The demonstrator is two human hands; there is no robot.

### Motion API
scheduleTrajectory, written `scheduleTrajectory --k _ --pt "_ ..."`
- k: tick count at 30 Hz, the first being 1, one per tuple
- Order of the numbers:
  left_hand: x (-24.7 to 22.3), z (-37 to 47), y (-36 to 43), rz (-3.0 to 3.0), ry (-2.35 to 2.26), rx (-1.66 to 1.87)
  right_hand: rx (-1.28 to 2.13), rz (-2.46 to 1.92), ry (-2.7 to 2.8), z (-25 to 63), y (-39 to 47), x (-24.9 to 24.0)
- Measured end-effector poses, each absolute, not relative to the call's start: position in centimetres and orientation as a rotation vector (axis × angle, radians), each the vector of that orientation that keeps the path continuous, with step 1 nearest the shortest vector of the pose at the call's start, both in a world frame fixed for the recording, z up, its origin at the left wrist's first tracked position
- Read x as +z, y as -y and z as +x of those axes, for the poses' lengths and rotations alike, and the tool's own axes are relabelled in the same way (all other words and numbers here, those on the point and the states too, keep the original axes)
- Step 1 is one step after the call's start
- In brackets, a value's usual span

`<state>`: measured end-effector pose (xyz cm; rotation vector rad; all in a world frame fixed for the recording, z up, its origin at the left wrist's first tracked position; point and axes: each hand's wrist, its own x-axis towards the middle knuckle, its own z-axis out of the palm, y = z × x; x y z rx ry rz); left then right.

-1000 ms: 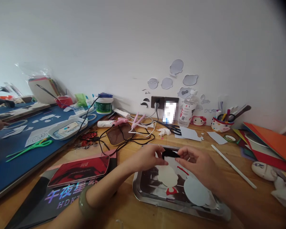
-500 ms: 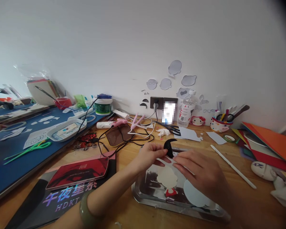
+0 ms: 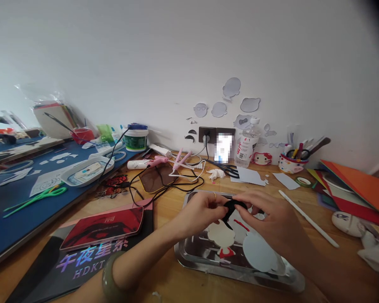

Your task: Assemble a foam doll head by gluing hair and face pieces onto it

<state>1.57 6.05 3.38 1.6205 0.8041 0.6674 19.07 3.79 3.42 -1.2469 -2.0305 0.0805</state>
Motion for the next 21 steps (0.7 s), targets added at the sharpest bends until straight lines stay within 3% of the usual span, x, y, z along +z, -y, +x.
scheduleTrajectory --k 17,21 --pt "3.7 1.7 -5.8 1.488 -0.711 0.646 0.774 -1.329 1.810 19.4 -3.6 4.6" --pt "3.6 1.8 -5.9 1.474 -0.710 0.663 0.778 -1.323 1.849 19.0 -3.5 4.6"
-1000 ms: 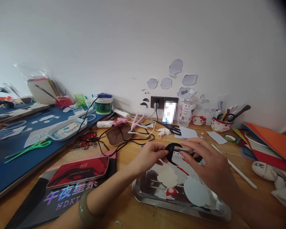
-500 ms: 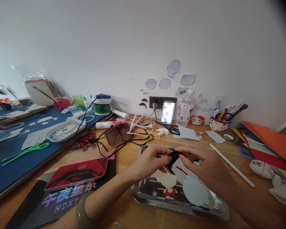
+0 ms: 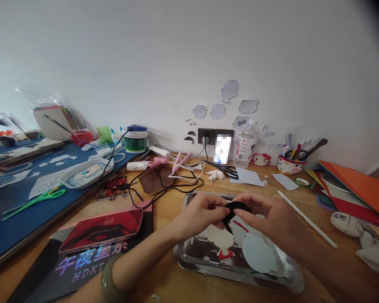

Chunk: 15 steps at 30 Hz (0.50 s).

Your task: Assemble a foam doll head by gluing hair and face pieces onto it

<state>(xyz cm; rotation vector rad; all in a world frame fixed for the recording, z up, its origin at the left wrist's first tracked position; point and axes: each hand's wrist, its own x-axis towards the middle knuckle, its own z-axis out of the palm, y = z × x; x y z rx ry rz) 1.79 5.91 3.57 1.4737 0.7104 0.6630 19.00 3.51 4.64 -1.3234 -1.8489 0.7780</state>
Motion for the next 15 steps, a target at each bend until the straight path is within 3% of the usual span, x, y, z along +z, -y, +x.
scheduleTrajectory --k 15 --pt "4.4 0.6 -7.3 1.269 -0.972 0.940 0.470 -1.303 1.257 26.7 -6.1 6.8"
